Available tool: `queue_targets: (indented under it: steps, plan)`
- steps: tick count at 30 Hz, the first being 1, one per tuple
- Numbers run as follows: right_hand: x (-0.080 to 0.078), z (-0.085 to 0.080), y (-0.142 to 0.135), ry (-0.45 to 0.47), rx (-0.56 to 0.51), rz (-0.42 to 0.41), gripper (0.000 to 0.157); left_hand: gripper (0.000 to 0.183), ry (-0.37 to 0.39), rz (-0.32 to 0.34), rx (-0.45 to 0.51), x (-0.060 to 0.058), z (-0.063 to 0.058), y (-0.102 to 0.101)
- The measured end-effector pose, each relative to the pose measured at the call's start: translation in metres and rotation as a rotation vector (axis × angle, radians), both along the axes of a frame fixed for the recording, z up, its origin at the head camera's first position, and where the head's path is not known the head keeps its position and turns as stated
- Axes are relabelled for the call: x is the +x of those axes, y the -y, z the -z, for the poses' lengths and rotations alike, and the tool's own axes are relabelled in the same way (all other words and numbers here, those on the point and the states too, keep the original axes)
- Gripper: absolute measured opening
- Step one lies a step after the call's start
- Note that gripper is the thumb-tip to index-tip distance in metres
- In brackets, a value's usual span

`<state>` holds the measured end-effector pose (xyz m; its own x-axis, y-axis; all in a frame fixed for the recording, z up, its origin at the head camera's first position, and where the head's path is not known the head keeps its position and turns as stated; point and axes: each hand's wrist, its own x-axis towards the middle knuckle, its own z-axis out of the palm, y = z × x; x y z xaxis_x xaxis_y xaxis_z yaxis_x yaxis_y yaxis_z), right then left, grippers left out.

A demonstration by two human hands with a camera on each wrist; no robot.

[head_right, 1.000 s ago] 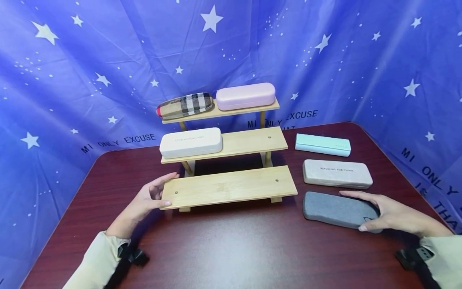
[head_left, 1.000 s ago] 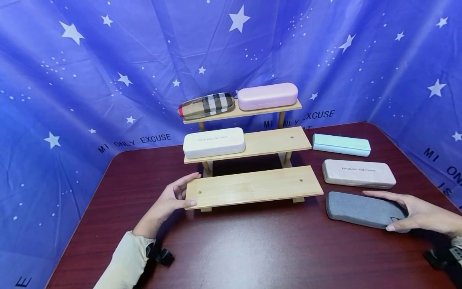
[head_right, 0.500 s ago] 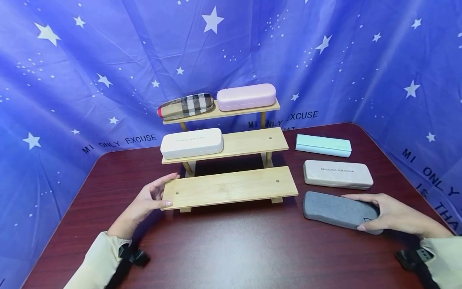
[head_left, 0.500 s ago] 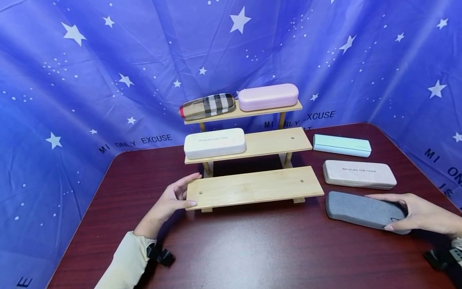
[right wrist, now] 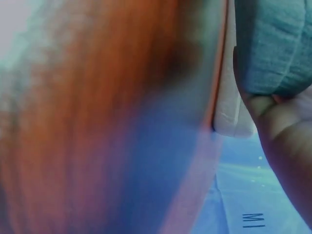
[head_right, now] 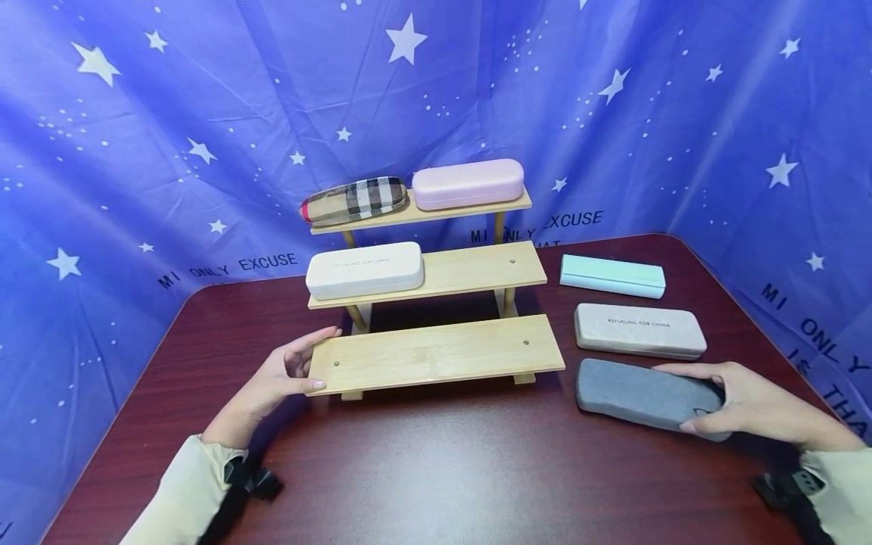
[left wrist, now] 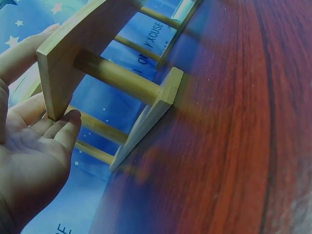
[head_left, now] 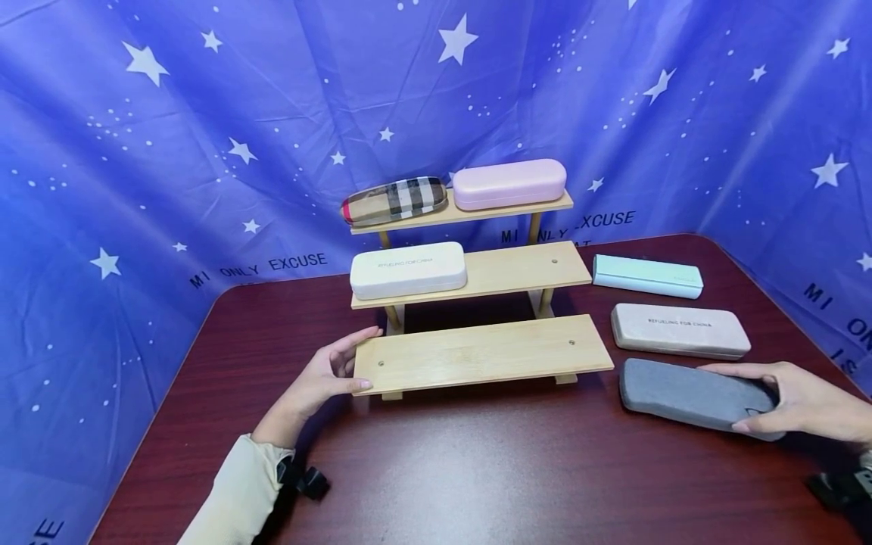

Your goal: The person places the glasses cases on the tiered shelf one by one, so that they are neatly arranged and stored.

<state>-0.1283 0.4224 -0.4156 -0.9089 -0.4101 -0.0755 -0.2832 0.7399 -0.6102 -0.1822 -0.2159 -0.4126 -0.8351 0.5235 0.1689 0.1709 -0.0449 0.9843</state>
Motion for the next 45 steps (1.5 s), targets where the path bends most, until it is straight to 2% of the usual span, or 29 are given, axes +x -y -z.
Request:
queue_targets:
  steps: [4, 7, 13, 15, 19, 22, 27, 29, 34, 38, 41, 45]
  plan:
    - [-0.001, -0.007, 0.000, -0.077, 0.028, 0.016, 0.064, 0.077, -0.007, 0.014, -0.011, -0.001, 0.000, 0.002]
    - [-0.003, -0.015, 0.000, -0.101, 0.044, 0.018, 0.066, 0.078, -0.003, 0.018, -0.019, -0.001, 0.001, 0.003]
    - [-0.007, -0.031, 0.000, -0.186, 0.138, 0.034, 0.071, 0.079, 0.006, 0.029, -0.032, -0.001, 0.000, 0.004]
    - [-0.008, -0.037, 0.002, -0.240, 0.136, 0.024, 0.075, 0.080, 0.008, 0.034, -0.035, -0.001, -0.001, 0.005]
    - [-0.012, -0.047, 0.006, -0.286, 0.109, 0.023, 0.078, 0.081, 0.021, 0.037, -0.039, 0.000, -0.002, 0.005]
    - [-0.015, -0.056, 0.011, -0.249, 0.086, 0.037, 0.076, 0.083, 0.038, 0.044, -0.035, 0.000, -0.003, 0.005]
    - [-0.025, -0.076, 0.029, -0.199, -0.013, 0.000, 0.075, 0.083, 0.049, 0.058, -0.021, 0.000, -0.004, 0.007]
    - [-0.031, -0.083, 0.039, -0.204, -0.040, -0.025, 0.074, 0.083, 0.046, 0.059, -0.015, 0.000, -0.004, 0.008]
    - [-0.050, -0.099, 0.062, -0.212, -0.048, -0.016, 0.069, 0.083, 0.041, 0.073, -0.010, -0.001, -0.002, 0.009]
    - [-0.063, -0.111, 0.074, -0.165, -0.081, 0.009, 0.067, 0.084, 0.045, 0.081, -0.008, -0.001, -0.001, 0.009]
    - [-0.072, -0.120, 0.081, -0.129, -0.114, -0.008, 0.066, 0.085, 0.041, 0.084, -0.009, 0.000, -0.001, 0.007]
    - [-0.084, -0.129, 0.090, -0.133, -0.129, -0.038, 0.064, 0.086, 0.030, 0.079, -0.017, 0.000, -0.002, 0.006]
